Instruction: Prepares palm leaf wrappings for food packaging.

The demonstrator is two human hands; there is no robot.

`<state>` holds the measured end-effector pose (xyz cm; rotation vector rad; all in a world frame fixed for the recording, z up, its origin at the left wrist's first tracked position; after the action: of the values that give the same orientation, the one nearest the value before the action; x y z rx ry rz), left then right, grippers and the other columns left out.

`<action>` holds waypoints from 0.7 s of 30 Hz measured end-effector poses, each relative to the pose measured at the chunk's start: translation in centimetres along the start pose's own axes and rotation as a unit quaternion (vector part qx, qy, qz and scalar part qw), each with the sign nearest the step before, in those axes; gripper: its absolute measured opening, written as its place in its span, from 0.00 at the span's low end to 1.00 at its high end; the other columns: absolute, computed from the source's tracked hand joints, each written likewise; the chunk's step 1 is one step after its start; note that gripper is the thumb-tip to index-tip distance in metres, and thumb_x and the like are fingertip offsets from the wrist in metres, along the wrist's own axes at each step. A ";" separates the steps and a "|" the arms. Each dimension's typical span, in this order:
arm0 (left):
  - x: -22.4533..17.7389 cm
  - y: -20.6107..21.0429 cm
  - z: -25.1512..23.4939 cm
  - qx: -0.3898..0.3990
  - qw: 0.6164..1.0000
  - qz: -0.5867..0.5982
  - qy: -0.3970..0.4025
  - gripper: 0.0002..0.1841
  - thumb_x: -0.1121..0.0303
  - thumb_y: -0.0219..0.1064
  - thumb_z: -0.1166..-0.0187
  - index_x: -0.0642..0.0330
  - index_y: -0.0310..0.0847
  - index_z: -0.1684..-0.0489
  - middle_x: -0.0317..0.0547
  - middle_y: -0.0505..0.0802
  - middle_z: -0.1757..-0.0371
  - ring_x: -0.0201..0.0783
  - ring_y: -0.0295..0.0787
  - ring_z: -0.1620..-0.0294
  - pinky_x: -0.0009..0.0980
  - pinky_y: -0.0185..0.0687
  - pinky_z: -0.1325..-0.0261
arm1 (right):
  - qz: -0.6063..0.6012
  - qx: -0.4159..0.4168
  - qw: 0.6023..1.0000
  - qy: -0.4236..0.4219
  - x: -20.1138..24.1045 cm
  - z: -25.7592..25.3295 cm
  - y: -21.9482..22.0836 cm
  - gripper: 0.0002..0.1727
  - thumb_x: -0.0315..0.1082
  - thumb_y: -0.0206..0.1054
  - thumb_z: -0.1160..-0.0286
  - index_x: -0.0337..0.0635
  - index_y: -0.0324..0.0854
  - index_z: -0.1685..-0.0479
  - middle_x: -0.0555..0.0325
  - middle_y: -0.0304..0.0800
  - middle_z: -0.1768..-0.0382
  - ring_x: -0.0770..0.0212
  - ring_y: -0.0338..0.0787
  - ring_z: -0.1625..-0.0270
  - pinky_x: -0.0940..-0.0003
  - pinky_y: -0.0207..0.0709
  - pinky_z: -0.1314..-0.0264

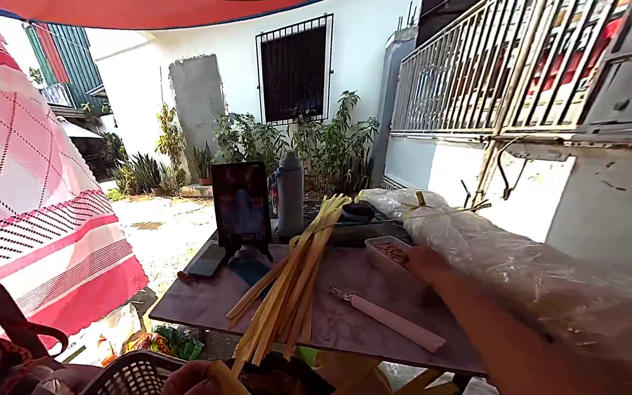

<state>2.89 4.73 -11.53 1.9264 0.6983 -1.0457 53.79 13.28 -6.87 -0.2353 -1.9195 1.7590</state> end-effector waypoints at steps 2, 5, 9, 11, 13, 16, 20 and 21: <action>0.0 0.0 0.0 0.001 1.000 -0.003 0.005 0.11 0.73 0.68 0.22 0.44 0.96 0.57 0.29 0.97 0.63 0.17 0.88 0.71 0.16 0.83 0.65 | 0.011 -0.009 1.000 0.013 0.0 0.3 -0.1 0.16 0.27 0.60 0.15 0.21 0.82 0.39 0.24 0.81 0.33 0.28 0.78 0.25 0.33 0.67 0.24; -0.1 -0.2 0.0 -0.002 1.000 0.000 0.007 0.11 0.73 0.68 0.22 0.44 0.97 0.57 0.30 0.98 0.63 0.18 0.88 0.71 0.16 0.84 0.65 | -0.002 -0.040 0.999 0.015 -0.1 0.3 -0.1 0.17 0.26 0.58 0.13 0.21 0.79 0.35 0.21 0.77 0.30 0.26 0.78 0.25 0.32 0.69 0.25; -0.3 -0.2 0.1 -0.012 1.000 0.007 0.005 0.12 0.73 0.68 0.22 0.44 0.97 0.57 0.31 0.98 0.62 0.18 0.89 0.70 0.16 0.84 0.64 | -0.059 -0.095 0.994 0.020 0.2 1.2 -0.4 0.17 0.25 0.56 0.12 0.20 0.77 0.34 0.18 0.75 0.31 0.23 0.78 0.27 0.31 0.69 0.27; -0.3 -0.2 0.2 -0.016 1.000 0.010 0.002 0.12 0.74 0.68 0.22 0.45 0.97 0.57 0.31 0.98 0.62 0.18 0.90 0.69 0.16 0.85 0.63 | -0.072 -0.117 0.990 0.015 0.0 1.3 -0.3 0.17 0.25 0.54 0.11 0.19 0.78 0.35 0.17 0.76 0.33 0.22 0.78 0.28 0.30 0.70 0.28; -0.2 -0.4 0.3 -0.012 1.000 0.013 0.002 0.12 0.74 0.67 0.21 0.45 0.96 0.57 0.31 0.98 0.62 0.18 0.90 0.69 0.16 0.85 0.63 | -0.081 -0.145 0.986 0.005 -0.1 1.4 -0.4 0.17 0.25 0.55 0.11 0.21 0.80 0.36 0.15 0.76 0.34 0.20 0.79 0.31 0.28 0.71 0.30; -0.1 -0.5 0.3 -0.012 1.000 0.018 0.003 0.12 0.74 0.67 0.21 0.46 0.96 0.57 0.31 0.98 0.62 0.18 0.89 0.70 0.15 0.84 0.64 | -0.083 -0.215 0.973 -0.024 -0.2 1.8 -0.5 0.13 0.25 0.62 0.15 0.25 0.87 0.44 0.16 0.80 0.40 0.19 0.80 0.34 0.27 0.72 0.34; -0.1 -0.6 0.3 -0.022 1.000 0.016 0.001 0.13 0.76 0.66 0.22 0.47 0.96 0.58 0.32 0.97 0.64 0.18 0.88 0.72 0.16 0.84 0.65 | -0.096 -0.244 0.964 -0.053 -0.5 2.1 -0.4 0.13 0.24 0.58 0.13 0.24 0.85 0.44 0.18 0.85 0.45 0.19 0.83 0.37 0.25 0.71 0.36; -0.1 -0.6 0.3 -0.024 1.000 0.017 0.000 0.13 0.76 0.66 0.22 0.47 0.96 0.58 0.32 0.97 0.64 0.18 0.88 0.72 0.16 0.84 0.65 | -0.110 -0.247 0.961 -0.051 -0.6 2.2 -0.4 0.14 0.23 0.57 0.12 0.21 0.84 0.44 0.18 0.85 0.46 0.19 0.84 0.37 0.25 0.71 0.35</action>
<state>2.21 4.75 -11.79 1.8917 0.6815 -0.9993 53.32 11.06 -6.68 -0.0996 -2.3371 1.1492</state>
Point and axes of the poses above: each hand's wrist, its own z-axis away from the middle knuckle, its own y-axis out of the palm, x = y × z, the point moved 4 cm from there along -z, towards the middle knuckle
